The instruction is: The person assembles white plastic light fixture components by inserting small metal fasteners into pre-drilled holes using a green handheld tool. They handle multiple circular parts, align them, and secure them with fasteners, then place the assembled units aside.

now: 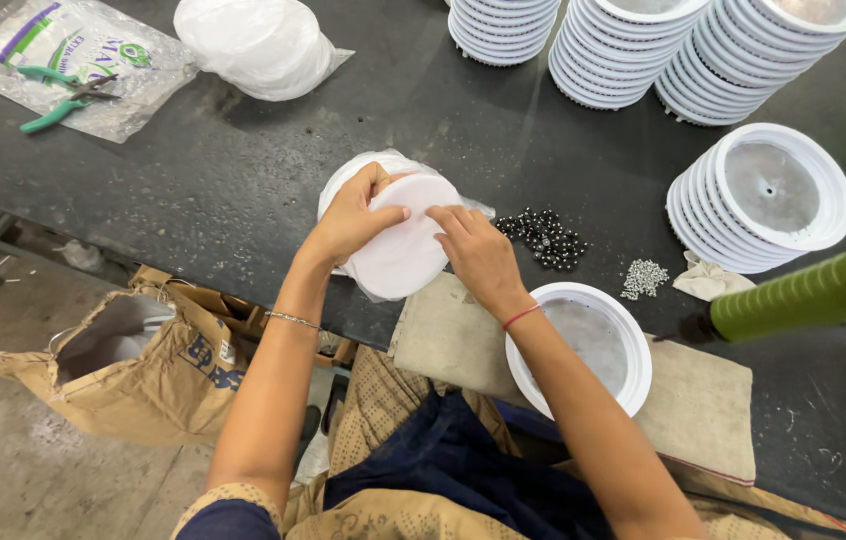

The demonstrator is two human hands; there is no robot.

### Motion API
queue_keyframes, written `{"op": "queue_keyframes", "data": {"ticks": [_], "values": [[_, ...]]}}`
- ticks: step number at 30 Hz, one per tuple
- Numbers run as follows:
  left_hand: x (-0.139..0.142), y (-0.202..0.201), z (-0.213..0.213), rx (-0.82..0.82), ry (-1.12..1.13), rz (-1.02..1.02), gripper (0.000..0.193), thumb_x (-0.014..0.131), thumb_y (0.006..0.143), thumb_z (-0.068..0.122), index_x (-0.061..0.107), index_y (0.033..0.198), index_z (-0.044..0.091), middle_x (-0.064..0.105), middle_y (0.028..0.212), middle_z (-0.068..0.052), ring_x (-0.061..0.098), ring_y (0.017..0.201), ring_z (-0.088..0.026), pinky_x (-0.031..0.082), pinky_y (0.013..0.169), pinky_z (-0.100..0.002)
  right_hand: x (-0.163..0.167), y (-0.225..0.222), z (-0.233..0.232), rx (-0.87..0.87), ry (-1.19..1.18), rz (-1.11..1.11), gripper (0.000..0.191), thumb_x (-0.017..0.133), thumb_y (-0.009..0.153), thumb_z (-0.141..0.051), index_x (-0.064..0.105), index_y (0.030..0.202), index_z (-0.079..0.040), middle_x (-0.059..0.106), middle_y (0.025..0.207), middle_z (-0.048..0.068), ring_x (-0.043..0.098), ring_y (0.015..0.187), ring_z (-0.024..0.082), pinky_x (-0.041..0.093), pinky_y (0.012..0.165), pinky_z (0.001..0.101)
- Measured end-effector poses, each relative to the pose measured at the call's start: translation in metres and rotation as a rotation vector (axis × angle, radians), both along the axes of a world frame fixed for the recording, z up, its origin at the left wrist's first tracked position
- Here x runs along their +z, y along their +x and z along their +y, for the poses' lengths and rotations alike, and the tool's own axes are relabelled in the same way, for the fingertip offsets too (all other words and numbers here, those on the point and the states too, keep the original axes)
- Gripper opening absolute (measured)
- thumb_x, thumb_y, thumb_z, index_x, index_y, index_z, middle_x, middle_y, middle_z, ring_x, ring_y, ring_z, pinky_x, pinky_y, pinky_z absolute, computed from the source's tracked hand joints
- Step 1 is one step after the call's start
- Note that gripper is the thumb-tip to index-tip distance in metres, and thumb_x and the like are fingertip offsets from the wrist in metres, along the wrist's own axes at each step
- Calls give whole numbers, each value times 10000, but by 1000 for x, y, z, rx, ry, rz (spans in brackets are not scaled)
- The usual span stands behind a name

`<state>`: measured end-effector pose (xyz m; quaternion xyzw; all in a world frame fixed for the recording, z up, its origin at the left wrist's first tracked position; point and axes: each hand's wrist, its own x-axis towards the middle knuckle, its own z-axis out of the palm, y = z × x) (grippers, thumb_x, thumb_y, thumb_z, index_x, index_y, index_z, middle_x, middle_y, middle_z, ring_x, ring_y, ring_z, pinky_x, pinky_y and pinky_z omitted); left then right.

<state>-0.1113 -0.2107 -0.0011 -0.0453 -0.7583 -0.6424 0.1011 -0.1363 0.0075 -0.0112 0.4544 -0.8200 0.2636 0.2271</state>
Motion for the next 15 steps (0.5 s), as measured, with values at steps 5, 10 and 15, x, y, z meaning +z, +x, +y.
{"op": "queue_keyframes", "data": {"ticks": [5, 10, 15], "values": [[7, 1, -4, 30, 2, 50, 354, 804, 806, 60, 461, 893, 76, 443, 885, 24, 451, 844, -82, 461, 768, -247, -15, -8, -2, -42, 42, 74, 141, 647, 892, -35, 652, 1015, -102, 628, 1051, 25, 607, 987, 254, 512, 865, 375], [11, 3, -16, 93, 152, -31, 275, 777, 790, 82, 543, 935, 94, 544, 882, 14, 556, 803, -75, 524, 702, -262, -14, -11, 3, 74, 57, 107, 186, 604, 824, 13, 637, 985, -74, 688, 1123, 33, 571, 989, 232, 459, 864, 368], [0, -2, -21, 154, 285, -13, 309, 802, 801, 88, 519, 925, 76, 572, 886, -12, 575, 790, -93, 533, 677, -273, -20, -17, 16, 21, 213, 41, 223, 599, 824, 15, 623, 1006, -111, 660, 990, 0, 570, 950, 242, 443, 849, 379]]}}
